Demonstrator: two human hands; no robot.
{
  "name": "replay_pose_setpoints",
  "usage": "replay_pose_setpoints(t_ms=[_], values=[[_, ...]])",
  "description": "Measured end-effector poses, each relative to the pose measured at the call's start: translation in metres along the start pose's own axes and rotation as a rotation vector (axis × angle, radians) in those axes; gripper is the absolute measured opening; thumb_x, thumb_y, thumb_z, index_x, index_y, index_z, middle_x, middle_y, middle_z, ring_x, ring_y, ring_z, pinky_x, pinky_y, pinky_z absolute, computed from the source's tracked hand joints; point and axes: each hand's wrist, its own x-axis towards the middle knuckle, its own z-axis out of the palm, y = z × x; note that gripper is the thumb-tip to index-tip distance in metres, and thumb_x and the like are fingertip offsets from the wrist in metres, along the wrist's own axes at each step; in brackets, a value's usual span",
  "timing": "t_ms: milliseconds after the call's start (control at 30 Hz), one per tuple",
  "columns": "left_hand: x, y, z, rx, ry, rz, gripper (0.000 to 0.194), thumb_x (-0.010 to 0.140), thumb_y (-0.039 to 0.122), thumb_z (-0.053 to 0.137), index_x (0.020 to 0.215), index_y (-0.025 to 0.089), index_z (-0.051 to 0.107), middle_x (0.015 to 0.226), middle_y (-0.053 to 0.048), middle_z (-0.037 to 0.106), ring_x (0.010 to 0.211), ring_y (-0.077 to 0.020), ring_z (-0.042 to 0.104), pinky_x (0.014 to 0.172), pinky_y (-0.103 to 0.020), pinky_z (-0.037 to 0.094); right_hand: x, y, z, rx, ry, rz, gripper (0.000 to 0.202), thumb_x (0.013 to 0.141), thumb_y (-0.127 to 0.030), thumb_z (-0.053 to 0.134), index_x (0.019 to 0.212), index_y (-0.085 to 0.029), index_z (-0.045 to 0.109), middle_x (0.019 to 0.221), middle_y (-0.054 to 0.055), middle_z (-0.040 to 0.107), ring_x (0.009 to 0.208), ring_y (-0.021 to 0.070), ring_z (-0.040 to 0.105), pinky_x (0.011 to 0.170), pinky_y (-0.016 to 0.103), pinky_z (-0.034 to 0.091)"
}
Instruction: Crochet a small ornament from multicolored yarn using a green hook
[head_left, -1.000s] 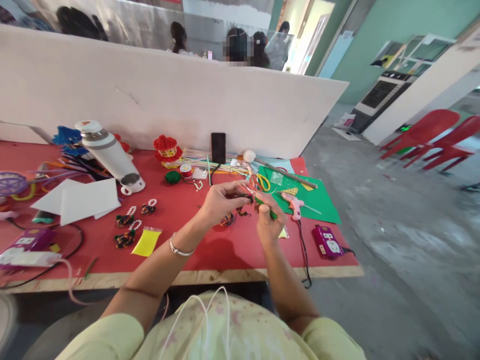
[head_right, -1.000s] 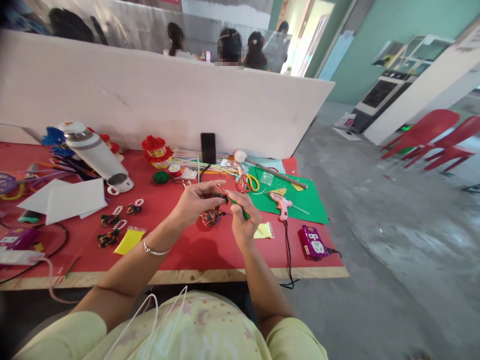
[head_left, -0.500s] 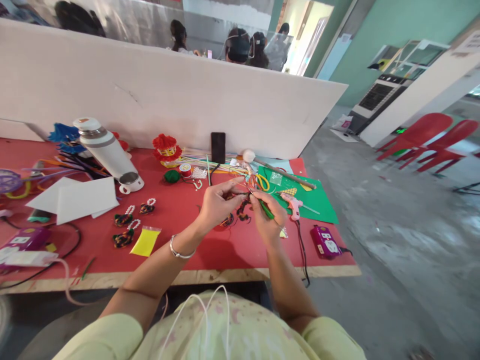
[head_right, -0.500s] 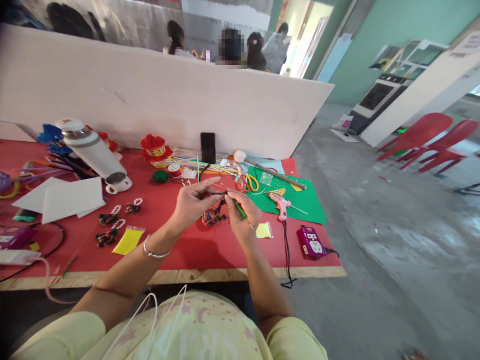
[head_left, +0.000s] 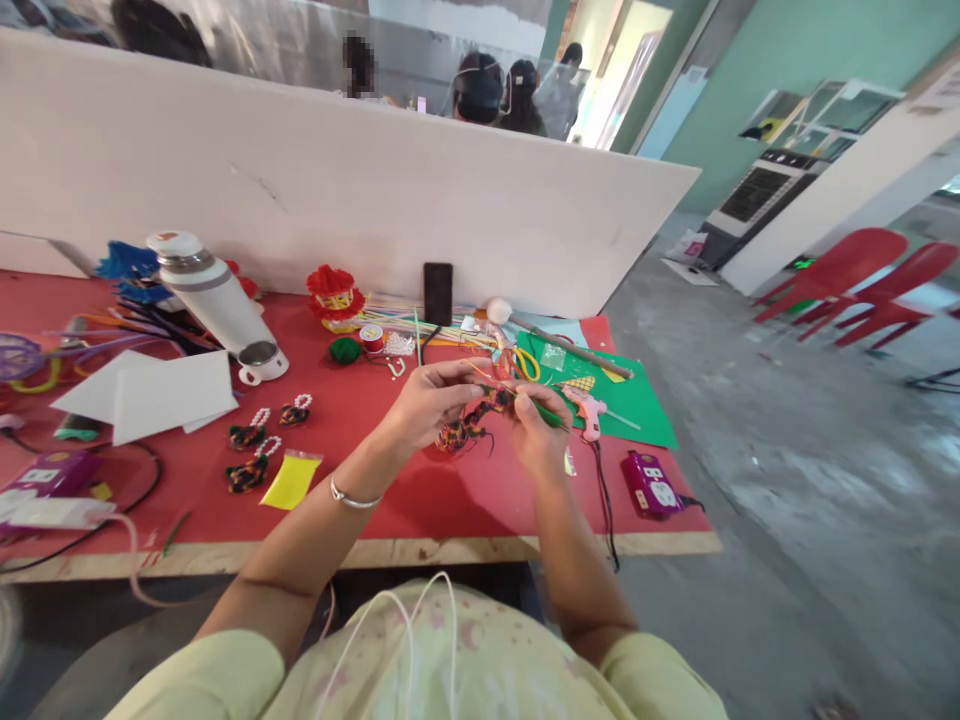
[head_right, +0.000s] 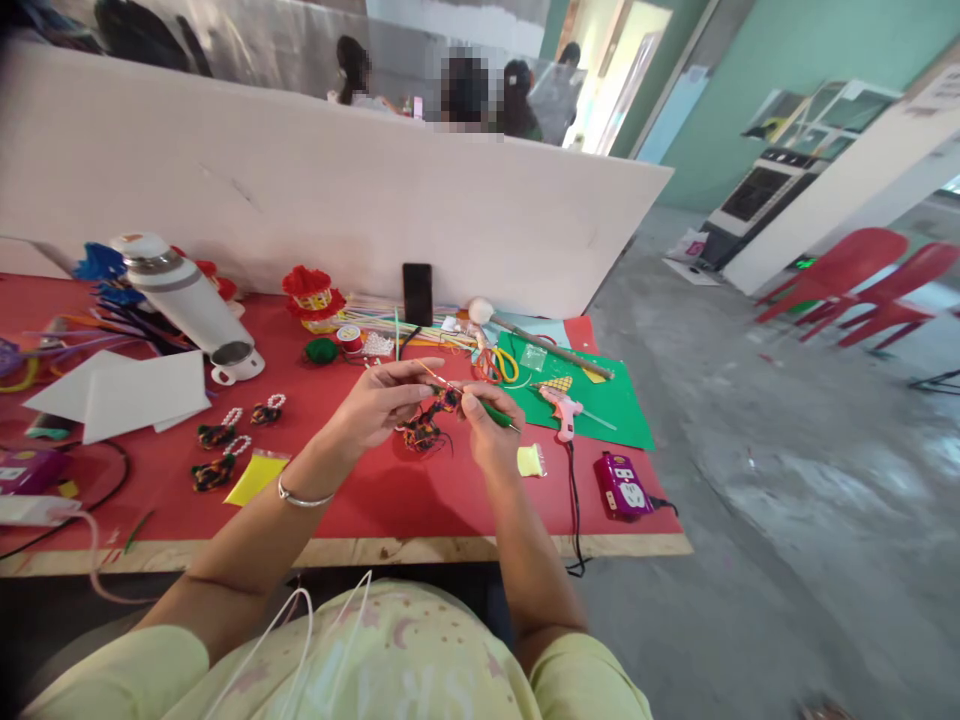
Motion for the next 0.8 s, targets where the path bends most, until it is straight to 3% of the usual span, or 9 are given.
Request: replay_pose_setpoints(t_ms=[133, 267, 333, 433, 533, 633, 700, 800], values=[[-0.001, 0.007, 0.001, 0.022, -0.021, -0.041, 0.041, 0.064, 0.018, 0.091, 0.105, 0.014, 0.085, 0.071, 0.0, 0.069, 0.041, 0.0005, 0.034, 0.041, -0.02, 0.017, 0.014, -0.007, -0.016, 0.009, -0.214, 0.02, 0.018, 0.078, -0.042, 0.089, 0.084, -0.027, 0.08, 0.088, 0.001, 0.084, 0.073, 0.0161, 0.074, 0.061, 0.029, 0.055], [0.001, 0.007, -0.003, 0.097, -0.022, -0.054, 0.041, 0.065, 0.02, 0.09, 0.105, 0.013, 0.085, 0.07, -0.002, 0.071, 0.041, -0.0007, 0.034, 0.041, -0.02, 0.018, 0.031, -0.021, -0.033, -0.129, -0.471, 0.074, 0.014, 0.083, -0.039, 0.086, 0.087, -0.026, 0.08, 0.096, 0.003, 0.085, 0.085, 0.0197, 0.078, 0.072, 0.032, 0.061], [0.002, 0.005, -0.005, 0.174, -0.011, 0.011, 0.041, 0.067, 0.021, 0.089, 0.107, 0.013, 0.085, 0.071, -0.002, 0.072, 0.043, -0.0016, 0.036, 0.042, -0.02, 0.022, 0.038, -0.028, -0.039, -0.227, -0.548, 0.07, 0.01, 0.087, -0.035, 0.083, 0.089, -0.026, 0.08, 0.1, 0.004, 0.085, 0.089, 0.0202, 0.079, 0.077, 0.033, 0.063], [0.004, 0.001, -0.007, 0.338, 0.041, 0.175, 0.04, 0.069, 0.019, 0.087, 0.108, 0.013, 0.085, 0.076, -0.003, 0.075, 0.055, -0.0072, 0.054, 0.052, -0.021, 0.039, 0.043, -0.04, -0.041, -0.364, -0.616, -0.013, 0.006, 0.091, -0.03, 0.078, 0.094, -0.025, 0.079, 0.103, 0.004, 0.085, 0.094, 0.0199, 0.08, 0.082, 0.032, 0.063], [0.005, -0.003, -0.005, 0.478, 0.113, 0.282, 0.041, 0.069, 0.017, 0.084, 0.11, 0.013, 0.085, 0.076, -0.003, 0.076, 0.067, -0.0125, 0.062, 0.061, -0.023, 0.047, 0.044, -0.051, -0.037, -0.525, -0.638, -0.15, 0.005, 0.095, -0.027, 0.073, 0.097, -0.025, 0.078, 0.102, 0.004, 0.085, 0.097, 0.0198, 0.081, 0.083, 0.031, 0.063], [0.008, -0.005, -0.002, 0.452, 0.152, 0.289, 0.041, 0.067, 0.017, 0.086, 0.108, 0.013, 0.085, 0.076, -0.004, 0.076, 0.066, -0.0132, 0.063, 0.059, -0.023, 0.047, 0.037, -0.053, -0.029, -0.704, -0.625, -0.401, 0.011, 0.096, -0.021, 0.07, 0.103, -0.026, 0.076, 0.106, 0.005, 0.085, 0.097, 0.0191, 0.081, 0.085, 0.032, 0.064], [0.01, -0.006, 0.001, 0.31, 0.161, 0.246, 0.043, 0.063, 0.017, 0.089, 0.106, 0.013, 0.085, 0.076, -0.004, 0.076, 0.064, -0.0119, 0.063, 0.055, -0.021, 0.045, 0.027, -0.045, -0.023, -0.801, -0.587, -0.614, 0.021, 0.096, -0.015, 0.069, 0.113, -0.027, 0.074, 0.114, 0.007, 0.084, 0.102, 0.0206, 0.081, 0.09, 0.036, 0.065], [0.012, -0.005, 0.003, 0.058, 0.088, 0.06, 0.045, 0.061, 0.018, 0.093, 0.104, 0.015, 0.084, 0.07, 0.0, 0.07, 0.05, -0.0046, 0.05, 0.043, -0.017, 0.029, 0.01, -0.026, -0.015, -0.864, -0.414, -0.878, 0.04, 0.093, -0.008, 0.07, 0.127, -0.028, 0.069, 0.123, 0.01, 0.082, 0.11, 0.024, 0.079, 0.092, 0.042, 0.065]])
